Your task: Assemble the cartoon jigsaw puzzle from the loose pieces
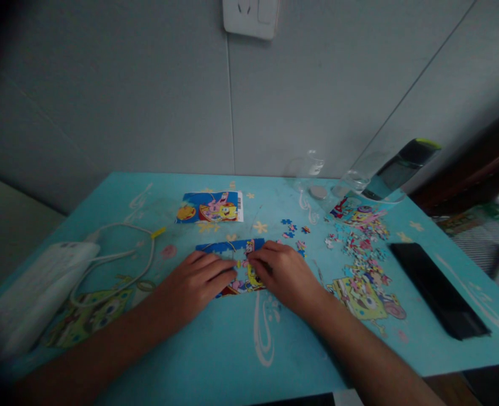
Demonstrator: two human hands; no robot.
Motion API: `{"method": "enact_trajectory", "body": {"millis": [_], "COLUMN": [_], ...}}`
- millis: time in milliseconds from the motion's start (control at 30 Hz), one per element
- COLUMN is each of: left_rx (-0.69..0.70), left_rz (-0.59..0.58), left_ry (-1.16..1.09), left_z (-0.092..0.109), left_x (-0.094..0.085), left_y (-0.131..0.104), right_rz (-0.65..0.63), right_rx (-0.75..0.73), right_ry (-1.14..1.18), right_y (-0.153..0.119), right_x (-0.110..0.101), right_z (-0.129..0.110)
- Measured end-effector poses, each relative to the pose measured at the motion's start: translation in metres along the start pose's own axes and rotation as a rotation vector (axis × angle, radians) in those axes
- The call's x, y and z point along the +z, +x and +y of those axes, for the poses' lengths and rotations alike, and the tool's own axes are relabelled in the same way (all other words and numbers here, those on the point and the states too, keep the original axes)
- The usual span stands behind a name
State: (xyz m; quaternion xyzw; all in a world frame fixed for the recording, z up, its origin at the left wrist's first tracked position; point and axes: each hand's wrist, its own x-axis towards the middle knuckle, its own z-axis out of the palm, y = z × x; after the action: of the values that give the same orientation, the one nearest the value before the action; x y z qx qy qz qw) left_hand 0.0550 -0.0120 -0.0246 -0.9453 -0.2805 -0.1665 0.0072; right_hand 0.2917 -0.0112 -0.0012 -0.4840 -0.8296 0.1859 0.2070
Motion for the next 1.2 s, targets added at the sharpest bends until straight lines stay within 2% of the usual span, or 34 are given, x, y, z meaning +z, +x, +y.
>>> {"method": "enact_trajectory", "body": {"millis": [233,467,600,667,800,900,1033,1100,1200], "left_rx": [0.005,0.061,0.046,0.035,-0.034,-0.049,-0.024,-0.015,0.004], "left_rz": [0.017,0.15,0.193,0.199,0.128,0.092,0.117,0.129,0.149], "left_ry": [-0.011,0.015,0.008,-0.008,-0.045,-0.049,-0.038,-0.027,-0.025], "left_z": [0.0,-0.004,-0.004,-0.005,-0.009,-0.013,-0.015,-0.016,-0.016], "left_x": [0.0,0.0,-0.001,0.0,0.005,0.009,0.01,0.009,0.008], "left_y": [0.0,0.003,0.003,0.0,-0.009,-0.013,-0.014,-0.013,-0.011], "right_rz": [-0.011,0.008,0.036,0.043,0.054,0.163,0.415,0.45,0.44], "right_rx": [-0.007,0.005,0.019,0.02,0.041,0.15,0.437,0.495,0.522], "right_ry": [-0.019,-0.028,0.004,0.031,0.106,0.121,-0.003,-0.024,-0.023], "right_y": [0.004,0.006,0.005,0.005,0.003,0.003,0.002,0.002,0.003], "right_x": [0.008,0.012,0.013,0.013,0.008,-0.009,-0.04,-0.049,-0.051], "right_z": [-0.003,-0.005,-0.005,-0.007,-0.006,0.007,0.047,0.069,0.092]}}
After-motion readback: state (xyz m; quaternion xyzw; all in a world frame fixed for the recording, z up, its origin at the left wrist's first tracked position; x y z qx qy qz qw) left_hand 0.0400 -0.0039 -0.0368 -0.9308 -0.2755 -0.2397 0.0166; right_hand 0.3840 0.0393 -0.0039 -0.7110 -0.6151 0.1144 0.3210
